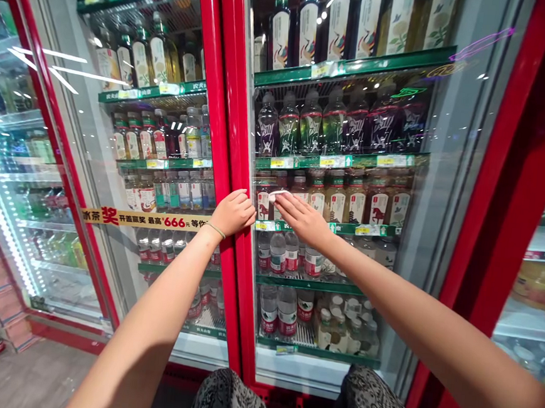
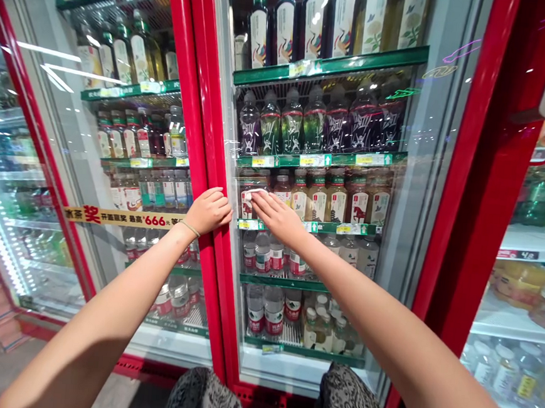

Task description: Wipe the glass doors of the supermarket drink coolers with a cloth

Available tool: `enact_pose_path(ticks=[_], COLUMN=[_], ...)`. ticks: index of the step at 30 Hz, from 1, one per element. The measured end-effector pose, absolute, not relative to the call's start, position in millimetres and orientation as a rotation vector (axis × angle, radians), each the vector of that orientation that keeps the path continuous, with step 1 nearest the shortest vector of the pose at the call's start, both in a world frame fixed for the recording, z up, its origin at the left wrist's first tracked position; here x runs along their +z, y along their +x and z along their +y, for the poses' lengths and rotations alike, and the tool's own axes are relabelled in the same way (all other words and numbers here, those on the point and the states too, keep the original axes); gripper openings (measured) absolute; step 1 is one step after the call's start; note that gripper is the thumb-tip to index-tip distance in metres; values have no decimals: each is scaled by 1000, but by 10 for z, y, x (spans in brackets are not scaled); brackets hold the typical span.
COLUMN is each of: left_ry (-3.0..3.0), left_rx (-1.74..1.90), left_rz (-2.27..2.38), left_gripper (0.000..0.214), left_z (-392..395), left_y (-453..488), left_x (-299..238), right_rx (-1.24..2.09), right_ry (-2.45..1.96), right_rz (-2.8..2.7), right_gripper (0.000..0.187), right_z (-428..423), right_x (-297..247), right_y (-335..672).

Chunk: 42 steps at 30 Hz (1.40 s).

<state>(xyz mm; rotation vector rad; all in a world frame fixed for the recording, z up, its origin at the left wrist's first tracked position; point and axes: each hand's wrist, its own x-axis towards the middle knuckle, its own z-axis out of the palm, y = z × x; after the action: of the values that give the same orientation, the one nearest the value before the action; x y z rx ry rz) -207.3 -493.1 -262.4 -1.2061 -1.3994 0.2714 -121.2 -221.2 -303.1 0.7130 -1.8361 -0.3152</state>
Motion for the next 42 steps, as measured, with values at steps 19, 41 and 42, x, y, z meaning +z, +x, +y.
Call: enact_pose_path(ticks=[19,41,42], left_ry=[-1243,-1079,-1066], left_rx=[113,38,12], left_rz=[-1415,-1525,-1550], left_gripper=[26,32,31], left_z=[-4922,-4773,-4746], left_y=[-2075,-1982,-1953], left_x=[-2676,-2958,-2965], right_rx=[-164,-205,-195], right_ry=[517,591,562], right_rz=[-1770,-1902,-1891], right_gripper=[52,60,61], right_z=[-2439,-2126,-2021], right_x=[-3274,-3854,-3879], right_y=[-1304,-946,-882])
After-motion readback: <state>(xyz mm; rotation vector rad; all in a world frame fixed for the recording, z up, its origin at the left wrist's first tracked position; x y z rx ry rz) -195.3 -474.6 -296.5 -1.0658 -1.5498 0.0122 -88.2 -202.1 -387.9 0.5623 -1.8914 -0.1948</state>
